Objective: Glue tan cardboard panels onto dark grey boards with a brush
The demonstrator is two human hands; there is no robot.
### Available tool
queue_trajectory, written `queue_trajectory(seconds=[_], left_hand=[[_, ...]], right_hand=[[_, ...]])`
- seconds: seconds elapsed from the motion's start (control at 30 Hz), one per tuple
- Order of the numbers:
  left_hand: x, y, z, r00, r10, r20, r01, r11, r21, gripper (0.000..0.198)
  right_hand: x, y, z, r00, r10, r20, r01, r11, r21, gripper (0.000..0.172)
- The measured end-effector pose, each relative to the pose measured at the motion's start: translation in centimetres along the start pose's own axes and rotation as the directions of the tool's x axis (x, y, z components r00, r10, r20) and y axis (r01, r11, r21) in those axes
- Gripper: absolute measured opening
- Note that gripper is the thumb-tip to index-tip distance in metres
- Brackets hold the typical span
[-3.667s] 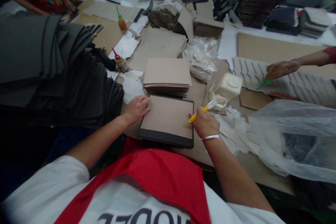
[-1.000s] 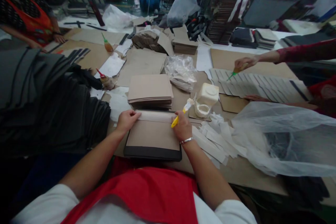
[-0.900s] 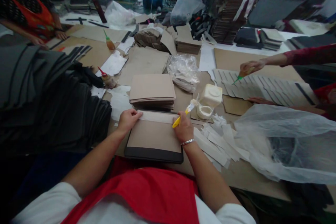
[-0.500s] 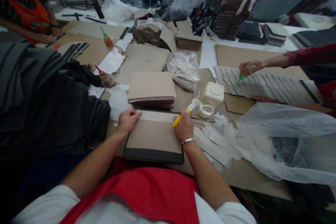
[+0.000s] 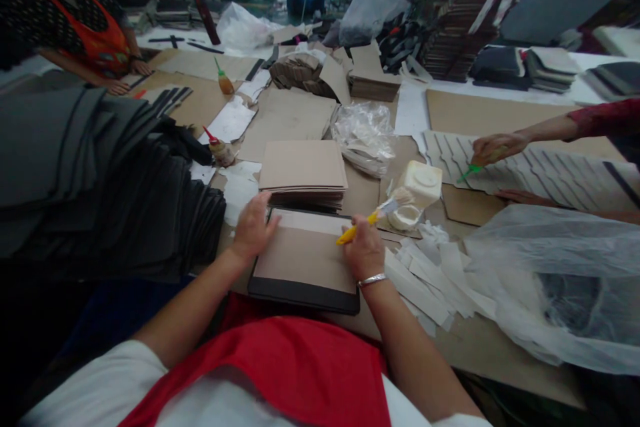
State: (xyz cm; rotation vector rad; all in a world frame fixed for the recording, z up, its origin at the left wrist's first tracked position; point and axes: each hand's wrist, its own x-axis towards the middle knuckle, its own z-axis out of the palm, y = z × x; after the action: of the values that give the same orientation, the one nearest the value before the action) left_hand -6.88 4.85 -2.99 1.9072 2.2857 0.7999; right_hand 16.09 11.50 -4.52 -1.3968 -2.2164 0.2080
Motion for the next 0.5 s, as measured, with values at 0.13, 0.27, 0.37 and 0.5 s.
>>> queue_trajectory(seconds=[0.13,0.27,0.37,0.5], left_hand=[[-0.8,2.2,1.0,0.851,0.300,0.431,-0.319,0.947,-0.028,0.058],[-2.2,0.9,-1.1,0.899,0.017,0.437,-0.113,0.974,0.195,0.069],[-4.7,0.6,-6.8,0.942,0.138,0.307,-0.193,0.969,0.154,0.059],[-7.2,0.8,-17.1,0.892,0.445,-0.073,-0.420,0.878,0.230,0.043]], right_hand=[[-0.5,-1.5,1.4,0.912,-0.344,0.225,0.306,0.933,0.190,0.027],[-1.2,0.5,-0.2,0.930,-0.291,0.227,0.275,0.956,0.099,0.031],[-1.6,2.2,-2.6,0.950,-0.309,0.044,0.308,0.951,0.039,0.027],[-1.1,0.7,-4.8,0.948,-0.264,-0.177,0.284,0.953,0.101,0.027]])
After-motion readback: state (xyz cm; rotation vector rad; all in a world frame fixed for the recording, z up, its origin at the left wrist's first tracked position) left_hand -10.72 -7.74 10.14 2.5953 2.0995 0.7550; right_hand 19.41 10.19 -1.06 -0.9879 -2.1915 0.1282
